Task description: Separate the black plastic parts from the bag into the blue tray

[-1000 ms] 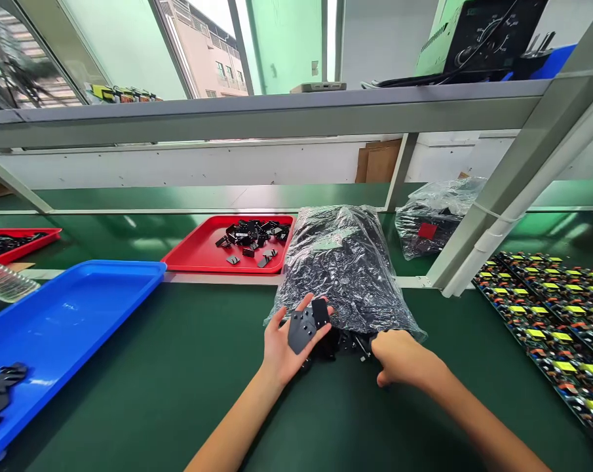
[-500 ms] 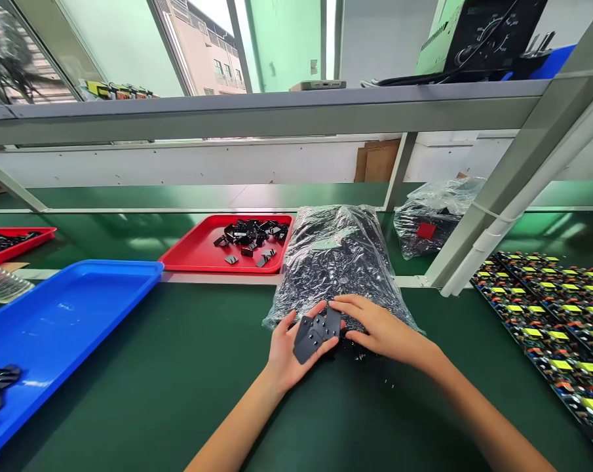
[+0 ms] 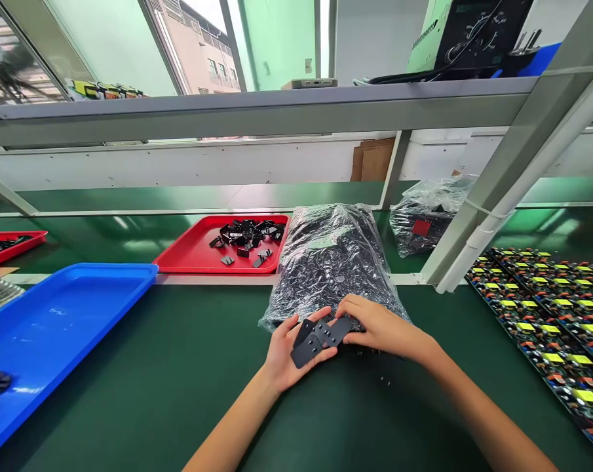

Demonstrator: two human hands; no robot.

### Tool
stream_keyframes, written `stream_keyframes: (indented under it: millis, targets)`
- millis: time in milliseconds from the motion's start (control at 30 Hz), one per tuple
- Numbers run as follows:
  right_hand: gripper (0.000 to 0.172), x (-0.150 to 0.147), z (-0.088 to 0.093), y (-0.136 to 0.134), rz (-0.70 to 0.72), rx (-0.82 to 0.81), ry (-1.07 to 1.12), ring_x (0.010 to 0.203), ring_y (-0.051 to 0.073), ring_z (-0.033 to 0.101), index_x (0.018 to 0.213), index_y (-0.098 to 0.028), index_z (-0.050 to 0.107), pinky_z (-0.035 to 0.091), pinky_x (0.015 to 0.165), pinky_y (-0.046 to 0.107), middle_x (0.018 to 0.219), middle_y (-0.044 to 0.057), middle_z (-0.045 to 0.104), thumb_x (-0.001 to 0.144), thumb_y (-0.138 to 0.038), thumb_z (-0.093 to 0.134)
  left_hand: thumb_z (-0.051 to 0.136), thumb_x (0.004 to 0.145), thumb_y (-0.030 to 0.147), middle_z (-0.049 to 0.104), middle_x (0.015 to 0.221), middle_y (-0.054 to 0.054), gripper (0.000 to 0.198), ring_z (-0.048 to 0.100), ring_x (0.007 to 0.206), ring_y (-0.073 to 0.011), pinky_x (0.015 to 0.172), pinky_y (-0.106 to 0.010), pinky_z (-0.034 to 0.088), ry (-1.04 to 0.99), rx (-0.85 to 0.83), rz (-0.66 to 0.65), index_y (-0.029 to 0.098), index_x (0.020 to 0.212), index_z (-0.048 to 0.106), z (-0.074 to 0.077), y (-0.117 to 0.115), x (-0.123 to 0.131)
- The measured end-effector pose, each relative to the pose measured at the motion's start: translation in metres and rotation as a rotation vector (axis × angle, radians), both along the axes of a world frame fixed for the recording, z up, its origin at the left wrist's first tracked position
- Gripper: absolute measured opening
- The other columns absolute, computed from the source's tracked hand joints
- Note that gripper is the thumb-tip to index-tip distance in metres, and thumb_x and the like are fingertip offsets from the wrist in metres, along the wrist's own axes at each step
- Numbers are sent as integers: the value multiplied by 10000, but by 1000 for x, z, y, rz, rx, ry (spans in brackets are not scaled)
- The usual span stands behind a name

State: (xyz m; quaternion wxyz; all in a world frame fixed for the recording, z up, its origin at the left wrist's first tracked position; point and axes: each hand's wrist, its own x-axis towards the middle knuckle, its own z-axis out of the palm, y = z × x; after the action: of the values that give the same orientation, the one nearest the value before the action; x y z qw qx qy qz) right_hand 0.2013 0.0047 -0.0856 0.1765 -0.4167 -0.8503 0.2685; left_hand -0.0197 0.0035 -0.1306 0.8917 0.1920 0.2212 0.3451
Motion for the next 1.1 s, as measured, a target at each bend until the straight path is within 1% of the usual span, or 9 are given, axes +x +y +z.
stream_keyframes:
  millis: [233, 467, 567, 667, 767, 833, 933, 1000, 1100]
  targets:
    - [208, 7, -2, 5, -152, 18, 41, 792, 156, 519, 955, -233, 444, 396, 684, 272, 930, -3, 534, 801, -278, 575, 379, 892, 361, 630, 1115, -139, 598, 517, 1166, -319, 865, -389, 484, -32, -30, 44, 98, 1416, 263, 0, 1, 1]
    - [193, 6, 0, 7, -166, -4, 37, 738, 146, 500, 921, -234, 432, 359, 612, 251, 884, -14, 531, 812, -327, 561, 388, 886, 353, 630, 1127, -158, 626, 484, 1197, -332, 851, -393, 495, -43, -20, 64, 76, 1424, 229, 1, 0, 1]
    - [195, 6, -1, 8, -172, -13, 38, 749, 147, 502, 922, -233, 436, 362, 621, 250, 882, -13, 529, 806, -321, 566, 398, 877, 356, 607, 1170, -167, 618, 495, 1187, -329, 844, -389, 502, -35, -24, 64, 76, 1409, 260, 2, 0, 2]
    - [203, 10, -3, 5, -165, -15, 38, 772, 149, 506, 927, -231, 439, 373, 656, 254, 888, -13, 527, 797, -305, 577, 419, 863, 367, 593, 1189, -167, 543, 576, 1086, -322, 736, -344, 540, 17, -34, 75, 88, 1329, 395, 1, 1, 2]
    - [219, 7, -3, 9, -135, -28, 43, 751, 145, 510, 924, -226, 454, 378, 657, 250, 859, -17, 533, 780, -310, 597, 463, 836, 376, 647, 1059, -138, 407, 675, 767, -240, 469, -226, 492, 90, -60, 83, 111, 1131, 553, -5, 3, 1]
    - [234, -8, 1, 25, -70, -35, 66, 713, 137, 514, 925, -220, 472, 378, 635, 237, 805, -28, 537, 767, -318, 615, 495, 814, 372, 667, 925, -116, 308, 629, 565, -161, 350, -163, 373, 96, -88, 73, 121, 963, 597, -12, 4, -1]
    - [269, -55, 15, 69, -2, 0, 71, 671, 135, 528, 927, -203, 512, 377, 614, 225, 721, -39, 549, 738, -329, 656, 536, 779, 346, 644, 792, -88, 225, 542, 477, -99, 316, -110, 219, 51, -136, 27, 129, 810, 587, -20, 7, -2]
    - [276, -95, 30, 100, -165, 137, 60, 718, 155, 553, 986, -191, 538, 388, 666, 247, 767, -7, 587, 759, -314, 634, 548, 759, 332, 628, 754, -82, 207, 490, 441, -75, 322, -103, 157, 51, -125, 23, 127, 769, 576, -21, 8, -3]
    - [344, -137, 44, 116, -192, 228, 84, 838, 193, 578, 1132, -169, 516, 403, 743, 286, 887, 58, 621, 818, -304, 555, 562, 719, 304, 608, 723, -69, 180, 442, 414, -62, 334, -106, 105, 52, -101, 30, 127, 752, 569, -19, 6, -5]
